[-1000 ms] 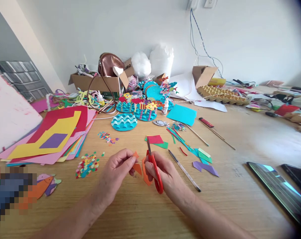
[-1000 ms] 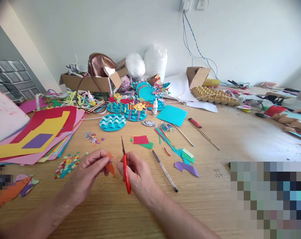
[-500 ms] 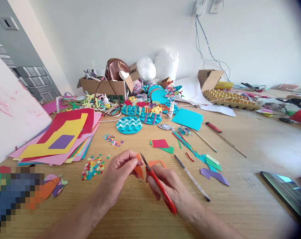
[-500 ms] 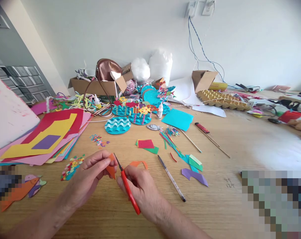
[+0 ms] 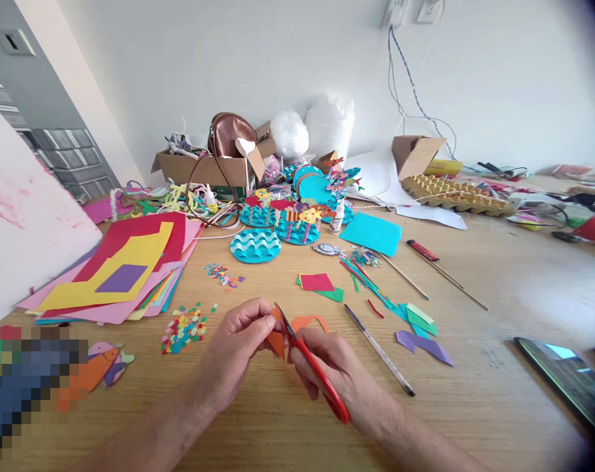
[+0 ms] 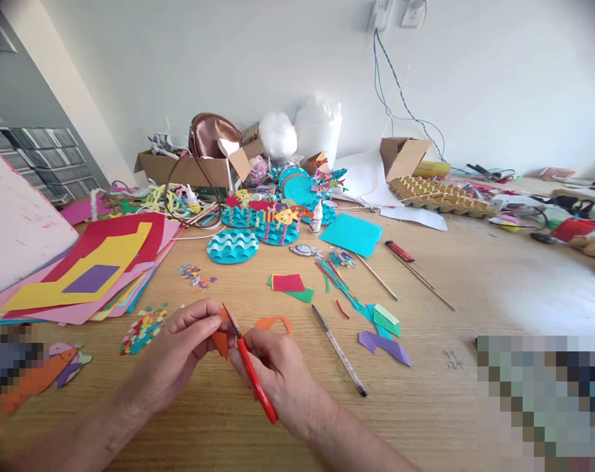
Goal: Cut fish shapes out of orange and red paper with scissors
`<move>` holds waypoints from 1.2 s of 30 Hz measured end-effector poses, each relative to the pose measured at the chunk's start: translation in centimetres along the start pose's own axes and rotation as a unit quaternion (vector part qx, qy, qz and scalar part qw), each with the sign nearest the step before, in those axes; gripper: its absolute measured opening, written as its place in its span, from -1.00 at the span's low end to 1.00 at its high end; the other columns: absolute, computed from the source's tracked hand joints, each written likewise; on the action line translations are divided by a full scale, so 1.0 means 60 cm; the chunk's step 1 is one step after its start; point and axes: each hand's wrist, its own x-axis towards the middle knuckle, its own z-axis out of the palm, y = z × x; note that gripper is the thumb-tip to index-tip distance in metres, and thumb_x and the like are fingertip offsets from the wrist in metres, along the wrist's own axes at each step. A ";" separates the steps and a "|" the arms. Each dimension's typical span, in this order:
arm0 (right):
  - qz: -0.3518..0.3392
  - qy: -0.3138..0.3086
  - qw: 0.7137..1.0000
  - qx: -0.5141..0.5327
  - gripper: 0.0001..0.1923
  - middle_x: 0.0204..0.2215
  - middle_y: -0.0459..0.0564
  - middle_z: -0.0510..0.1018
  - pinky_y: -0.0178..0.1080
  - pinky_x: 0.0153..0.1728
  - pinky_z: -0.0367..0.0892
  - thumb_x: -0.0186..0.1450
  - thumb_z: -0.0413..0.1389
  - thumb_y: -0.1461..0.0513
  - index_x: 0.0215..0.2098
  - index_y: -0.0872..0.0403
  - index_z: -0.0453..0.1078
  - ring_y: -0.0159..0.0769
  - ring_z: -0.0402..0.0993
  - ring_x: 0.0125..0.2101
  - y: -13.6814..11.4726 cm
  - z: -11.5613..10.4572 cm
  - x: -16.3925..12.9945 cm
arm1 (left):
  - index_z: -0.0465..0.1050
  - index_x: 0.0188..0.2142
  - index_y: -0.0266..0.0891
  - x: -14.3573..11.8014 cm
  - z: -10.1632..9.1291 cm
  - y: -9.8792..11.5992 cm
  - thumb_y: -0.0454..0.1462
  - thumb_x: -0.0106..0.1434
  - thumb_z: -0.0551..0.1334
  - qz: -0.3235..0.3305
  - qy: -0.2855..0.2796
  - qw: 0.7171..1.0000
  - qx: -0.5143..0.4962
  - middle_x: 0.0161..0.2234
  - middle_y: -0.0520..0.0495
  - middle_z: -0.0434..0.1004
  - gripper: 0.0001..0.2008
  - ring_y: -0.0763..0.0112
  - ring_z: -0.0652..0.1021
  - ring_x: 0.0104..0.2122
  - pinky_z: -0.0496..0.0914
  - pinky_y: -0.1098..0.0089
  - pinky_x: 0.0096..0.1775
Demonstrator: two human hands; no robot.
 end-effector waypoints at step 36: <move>0.000 -0.019 0.998 0.063 -0.58 -0.73 -0.21 0.19 -0.40 -0.67 0.04 0.20 -0.06 -0.09 -0.54 0.08 0.16 -0.47 0.11 -0.69 0.014 0.003 0.002 | 0.42 -0.48 -0.28 0.001 -0.006 -0.009 -0.30 0.17 0.12 0.016 0.031 0.999 0.034 -0.51 0.02 0.44 -0.84 0.51 0.41 -0.51 0.31 0.51 -0.45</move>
